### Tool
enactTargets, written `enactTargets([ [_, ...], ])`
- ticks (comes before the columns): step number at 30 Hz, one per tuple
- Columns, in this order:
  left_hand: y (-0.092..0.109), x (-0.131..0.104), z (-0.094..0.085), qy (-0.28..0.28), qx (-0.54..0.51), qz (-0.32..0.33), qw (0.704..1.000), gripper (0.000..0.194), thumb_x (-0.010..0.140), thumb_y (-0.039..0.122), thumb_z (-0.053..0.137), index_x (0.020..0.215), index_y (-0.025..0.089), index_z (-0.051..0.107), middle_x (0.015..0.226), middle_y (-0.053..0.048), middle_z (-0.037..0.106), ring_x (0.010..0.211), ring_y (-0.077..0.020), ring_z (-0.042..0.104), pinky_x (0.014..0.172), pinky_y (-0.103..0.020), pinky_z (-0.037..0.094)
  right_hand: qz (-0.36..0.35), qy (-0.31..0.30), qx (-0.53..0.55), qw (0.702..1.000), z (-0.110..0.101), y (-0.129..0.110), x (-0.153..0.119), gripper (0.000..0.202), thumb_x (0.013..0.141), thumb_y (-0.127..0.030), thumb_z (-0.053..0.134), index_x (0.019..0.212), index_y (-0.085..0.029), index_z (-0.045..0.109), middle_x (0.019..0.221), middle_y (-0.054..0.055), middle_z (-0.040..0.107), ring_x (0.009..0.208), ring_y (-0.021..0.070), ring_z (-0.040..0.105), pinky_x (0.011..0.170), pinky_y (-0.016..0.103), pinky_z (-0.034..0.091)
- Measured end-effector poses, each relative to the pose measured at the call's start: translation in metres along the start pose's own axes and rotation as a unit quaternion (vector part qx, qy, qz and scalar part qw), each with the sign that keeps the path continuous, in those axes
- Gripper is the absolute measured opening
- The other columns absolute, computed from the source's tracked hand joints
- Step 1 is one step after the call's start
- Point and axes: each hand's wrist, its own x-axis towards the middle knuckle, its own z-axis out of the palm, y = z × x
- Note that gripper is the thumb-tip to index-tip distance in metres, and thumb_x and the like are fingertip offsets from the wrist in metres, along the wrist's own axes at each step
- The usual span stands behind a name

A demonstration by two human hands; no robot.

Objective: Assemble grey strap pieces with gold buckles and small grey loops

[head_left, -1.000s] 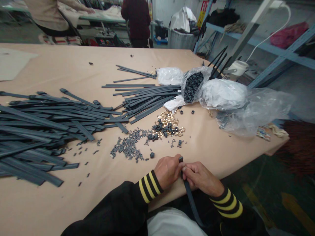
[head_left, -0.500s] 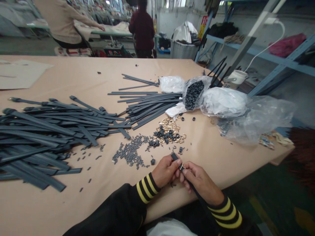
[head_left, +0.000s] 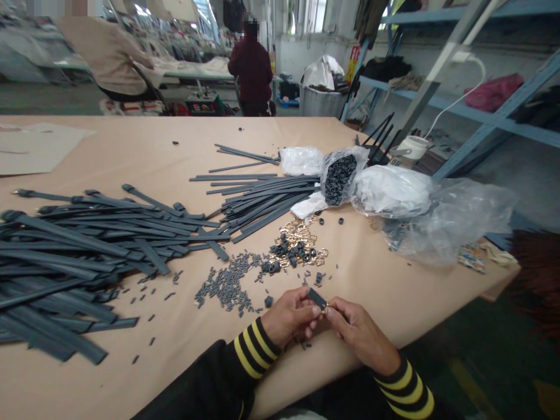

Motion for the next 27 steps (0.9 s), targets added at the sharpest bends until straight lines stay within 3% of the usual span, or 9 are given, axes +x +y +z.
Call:
enactTargets([
  [4,0.004,-0.002,0.000,-0.005,-0.081,-0.046,0.996,0.023,0.070,0.025,0.062,0.082,0.015,0.045,0.053,0.004,0.050,0.041,-0.0035,0.045,0.039,-0.013,0.038,-0.008,-0.024,-0.034,0.999,-0.006,0.002,-0.001,0.032,0.085,-0.037,0.037,0.062,-0.016,0.043,0.055,-0.004,0.037,0.053,0.0085,0.038,0.050,0.020,0.029],
  [7,0.009,-0.005,-0.004,-0.005,-0.071,-0.079,0.994,0.020,0.070,0.026,0.059,0.078,0.014,0.045,0.048,0.004,0.048,0.038,-0.0033,0.042,0.038,-0.014,0.038,-0.011,-0.039,-0.038,0.998,-0.016,0.010,-0.006,0.032,0.084,-0.037,0.038,0.060,-0.017,0.041,0.054,-0.005,0.034,0.051,0.0081,0.034,0.048,0.020,0.026],
  [10,0.024,0.000,-0.009,0.039,0.029,-0.074,0.996,0.020,0.068,0.026,0.059,0.073,0.013,0.044,0.050,0.005,0.047,0.037,-0.0026,0.041,0.035,-0.013,0.037,0.011,0.000,-0.031,0.999,-0.034,0.027,-0.011,0.032,0.083,-0.039,0.039,0.060,-0.017,0.040,0.054,-0.005,0.033,0.051,0.0088,0.034,0.047,0.021,0.025],
  [13,0.050,0.026,-0.003,0.062,0.221,-0.063,0.971,0.014,0.069,0.021,0.056,0.071,0.013,0.044,0.048,0.006,0.046,0.036,-0.0038,0.042,0.035,-0.015,0.037,0.056,0.097,0.008,0.994,-0.053,0.047,-0.011,0.034,0.082,-0.043,0.037,0.062,-0.017,0.042,0.052,-0.005,0.035,0.049,0.0096,0.036,0.046,0.021,0.027],
  [16,0.084,0.072,0.017,0.061,0.365,-0.002,0.929,0.005,0.070,0.014,0.049,0.074,0.013,0.046,0.050,0.004,0.050,0.041,-0.0070,0.049,0.041,-0.018,0.040,0.067,0.177,0.058,0.980,-0.059,0.061,-0.006,0.034,0.082,-0.045,0.035,0.071,-0.016,0.048,0.052,-0.004,0.038,0.047,0.0097,0.037,0.045,0.021,0.028],
  [19,0.110,0.111,0.032,0.146,0.427,0.233,0.861,0.017,0.071,0.012,0.048,0.088,0.013,0.050,0.080,-0.004,0.058,0.073,-0.0109,0.056,0.065,-0.024,0.046,0.058,0.211,0.089,0.972,-0.056,0.066,-0.002,0.033,0.081,-0.045,0.036,0.074,-0.016,0.050,0.052,-0.005,0.040,0.046,0.0097,0.037,0.043,0.021,0.028],
  [20,0.115,0.117,0.032,0.164,0.458,0.269,0.831,0.019,0.072,0.014,0.049,0.090,0.014,0.051,0.085,-0.005,0.057,0.078,-0.0119,0.055,0.069,-0.026,0.045,0.055,0.215,0.092,0.971,-0.054,0.066,-0.001,0.032,0.081,-0.044,0.036,0.074,-0.016,0.050,0.052,-0.005,0.040,0.046,0.0099,0.038,0.043,0.021,0.029],
  [23,0.117,0.114,0.020,0.166,0.582,0.241,0.759,0.016,0.076,0.021,0.046,0.087,0.014,0.055,0.078,-0.004,0.058,0.072,-0.0127,0.053,0.067,-0.026,0.043,0.048,0.210,0.092,0.972,-0.052,0.067,-0.002,0.032,0.082,-0.044,0.036,0.071,-0.017,0.050,0.051,-0.005,0.041,0.047,0.0104,0.040,0.045,0.021,0.031],
  [27,0.099,0.091,0.000,0.120,0.724,0.184,0.654,0.018,0.081,0.023,0.041,0.084,0.016,0.057,0.073,-0.003,0.058,0.066,-0.0126,0.051,0.064,-0.025,0.041,0.047,0.193,0.095,0.975,-0.054,0.066,-0.001,0.033,0.082,-0.045,0.035,0.069,-0.018,0.047,0.052,-0.004,0.042,0.049,0.0106,0.041,0.047,0.021,0.032],
])
